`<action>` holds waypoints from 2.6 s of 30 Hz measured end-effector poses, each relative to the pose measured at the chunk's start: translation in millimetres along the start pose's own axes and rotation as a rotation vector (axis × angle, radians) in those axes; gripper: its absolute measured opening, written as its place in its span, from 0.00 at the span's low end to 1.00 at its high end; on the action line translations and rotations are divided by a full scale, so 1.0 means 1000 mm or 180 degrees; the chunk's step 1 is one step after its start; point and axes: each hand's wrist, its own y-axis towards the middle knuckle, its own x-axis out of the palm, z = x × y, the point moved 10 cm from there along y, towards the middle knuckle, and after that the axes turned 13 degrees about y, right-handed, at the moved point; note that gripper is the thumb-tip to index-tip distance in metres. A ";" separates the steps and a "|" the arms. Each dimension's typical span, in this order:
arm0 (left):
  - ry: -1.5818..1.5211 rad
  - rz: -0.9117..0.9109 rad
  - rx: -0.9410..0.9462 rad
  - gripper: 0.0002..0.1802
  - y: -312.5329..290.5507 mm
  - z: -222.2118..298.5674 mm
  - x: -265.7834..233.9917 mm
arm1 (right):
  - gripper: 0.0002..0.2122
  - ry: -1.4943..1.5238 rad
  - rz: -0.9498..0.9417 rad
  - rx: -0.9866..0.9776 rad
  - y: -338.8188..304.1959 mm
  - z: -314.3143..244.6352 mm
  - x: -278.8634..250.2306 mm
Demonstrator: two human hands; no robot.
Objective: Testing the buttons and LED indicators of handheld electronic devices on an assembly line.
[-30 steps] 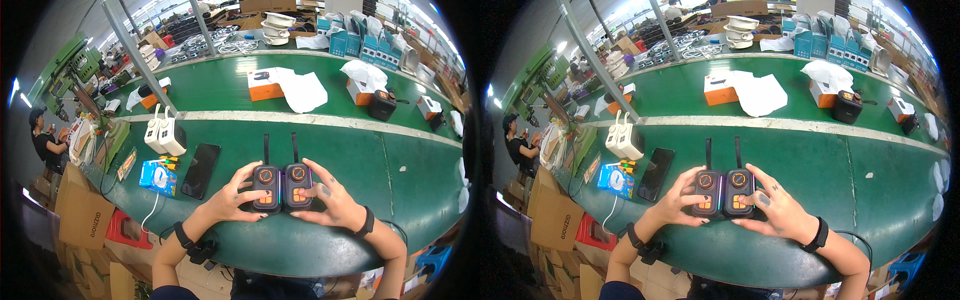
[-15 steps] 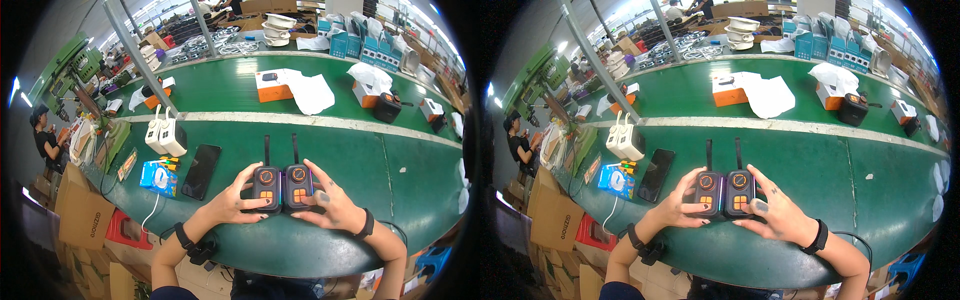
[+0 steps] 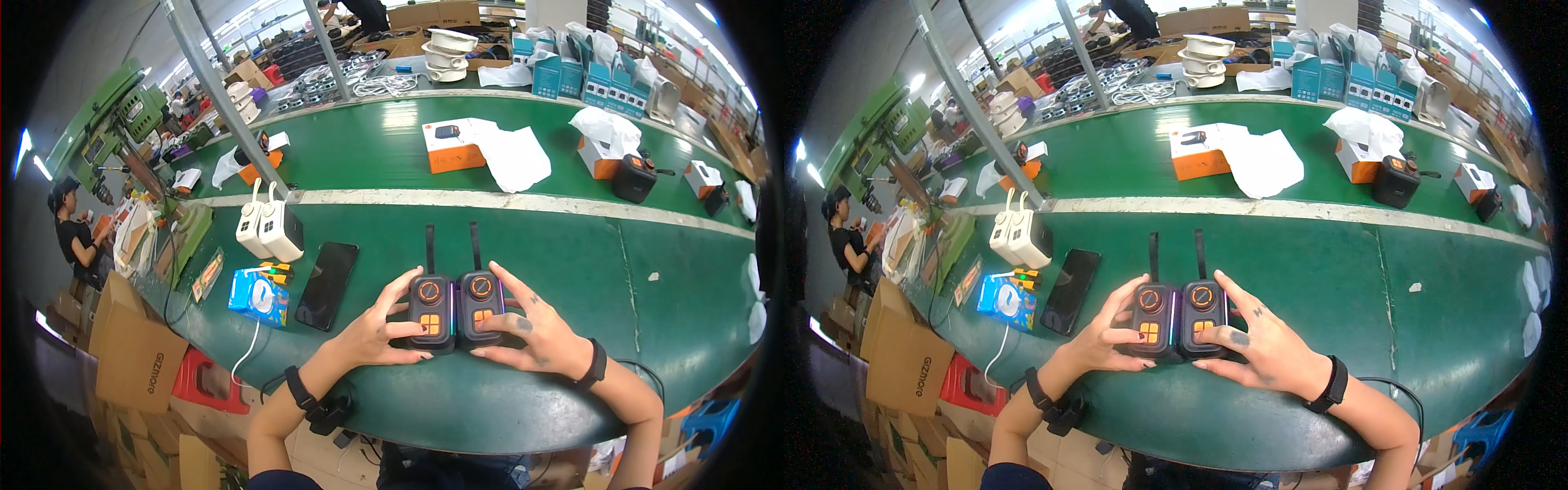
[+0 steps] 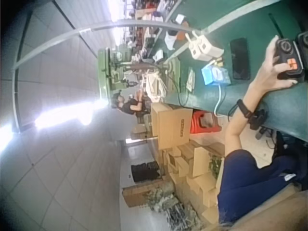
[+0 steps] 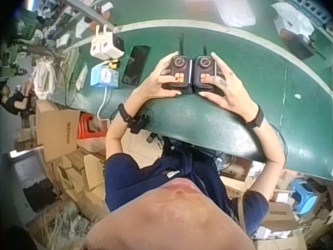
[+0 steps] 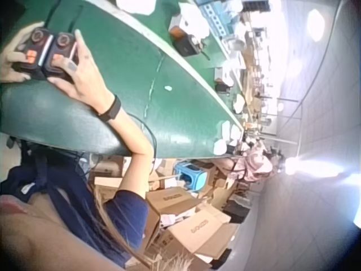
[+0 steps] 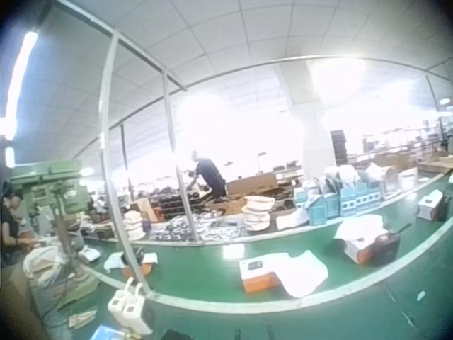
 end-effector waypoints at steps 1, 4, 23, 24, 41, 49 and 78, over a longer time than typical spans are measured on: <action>0.0022 0.0000 0.0001 0.34 0.000 0.000 0.000 | 0.15 0.0009 0.0000 0.0008 0.000 0.000 0.000; 0.0019 0.0023 -0.0013 0.34 0.001 0.001 -0.001 | 0.16 0.0016 -0.0006 0.0031 0.000 0.001 0.000; 0.0032 0.0022 -0.0006 0.37 0.003 0.004 -0.002 | 0.16 -0.0066 0.0011 -0.0054 0.000 0.001 0.000; 0.0044 0.0018 0.0001 0.37 0.004 0.004 -0.002 | 0.16 -0.0070 0.0009 -0.0065 0.000 0.001 -0.001; 0.0061 -0.0032 -0.0017 0.35 0.004 0.005 -0.002 | 0.16 -0.0029 0.0009 -0.0062 -0.002 0.003 -0.001; -0.0015 -0.0030 -0.0008 0.35 0.003 0.004 -0.002 | 0.16 -0.0007 0.0015 -0.0043 -0.001 0.002 -0.001; 0.0027 -0.0025 -0.0027 0.34 0.004 0.003 -0.003 | 0.15 0.0058 0.0023 0.0001 0.000 0.002 -0.001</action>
